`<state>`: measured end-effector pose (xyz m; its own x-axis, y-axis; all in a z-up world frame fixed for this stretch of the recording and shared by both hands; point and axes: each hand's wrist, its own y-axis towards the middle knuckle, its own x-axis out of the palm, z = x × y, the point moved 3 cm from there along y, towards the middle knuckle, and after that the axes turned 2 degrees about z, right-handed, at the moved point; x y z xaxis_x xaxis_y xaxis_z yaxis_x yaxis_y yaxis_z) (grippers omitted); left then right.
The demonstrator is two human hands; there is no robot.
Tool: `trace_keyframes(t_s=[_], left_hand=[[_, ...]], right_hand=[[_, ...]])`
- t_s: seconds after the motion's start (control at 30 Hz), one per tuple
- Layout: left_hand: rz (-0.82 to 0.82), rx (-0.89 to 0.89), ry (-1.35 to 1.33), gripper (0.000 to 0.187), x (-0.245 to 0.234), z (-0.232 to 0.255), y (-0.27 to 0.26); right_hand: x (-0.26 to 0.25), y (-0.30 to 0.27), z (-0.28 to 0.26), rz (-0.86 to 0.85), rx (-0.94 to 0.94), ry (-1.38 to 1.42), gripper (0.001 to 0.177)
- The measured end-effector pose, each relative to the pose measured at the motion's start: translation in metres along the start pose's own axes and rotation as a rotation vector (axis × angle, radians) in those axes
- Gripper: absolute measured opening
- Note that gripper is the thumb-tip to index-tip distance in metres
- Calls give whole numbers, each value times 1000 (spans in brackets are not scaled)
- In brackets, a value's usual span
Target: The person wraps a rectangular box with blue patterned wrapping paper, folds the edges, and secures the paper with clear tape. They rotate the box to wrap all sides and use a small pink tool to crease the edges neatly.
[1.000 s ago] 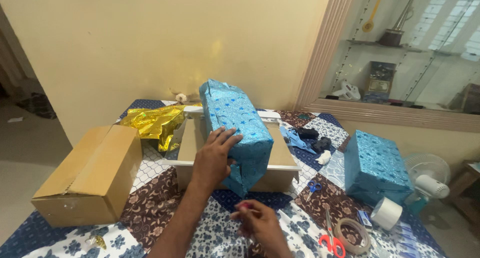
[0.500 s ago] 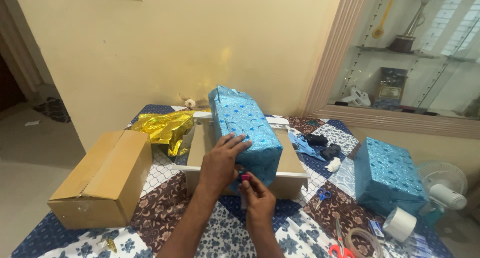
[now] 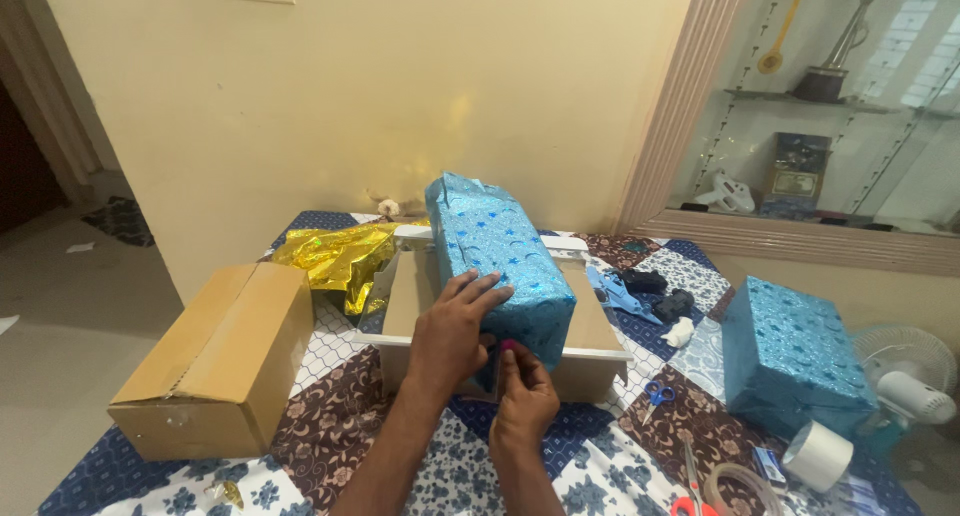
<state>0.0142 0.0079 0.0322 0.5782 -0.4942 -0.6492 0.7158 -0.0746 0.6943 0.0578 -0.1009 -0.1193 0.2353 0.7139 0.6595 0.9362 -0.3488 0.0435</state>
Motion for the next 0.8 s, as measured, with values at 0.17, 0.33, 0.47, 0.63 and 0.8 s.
trace_keyframes(t_s=[0.17, 0.33, 0.47, 0.63, 0.8], left_hand=[[42, 34, -24, 69, -2, 1, -2], [92, 75, -34, 63, -4, 2, -3], [83, 77, -30, 59, -1, -1, -3], [80, 91, -17, 53, 2, -3, -1], [66, 75, -30, 53, 2, -2, -2]], right_hand=[[-1, -2, 3, -8, -28, -94, 15], [0, -2, 0, 14, -95, -151, 19], [0, -5, -2, 26, -55, -110, 20], [2, -6, -11, 51, -49, -199, 20], [2, -2, -21, 69, -83, -378, 20]])
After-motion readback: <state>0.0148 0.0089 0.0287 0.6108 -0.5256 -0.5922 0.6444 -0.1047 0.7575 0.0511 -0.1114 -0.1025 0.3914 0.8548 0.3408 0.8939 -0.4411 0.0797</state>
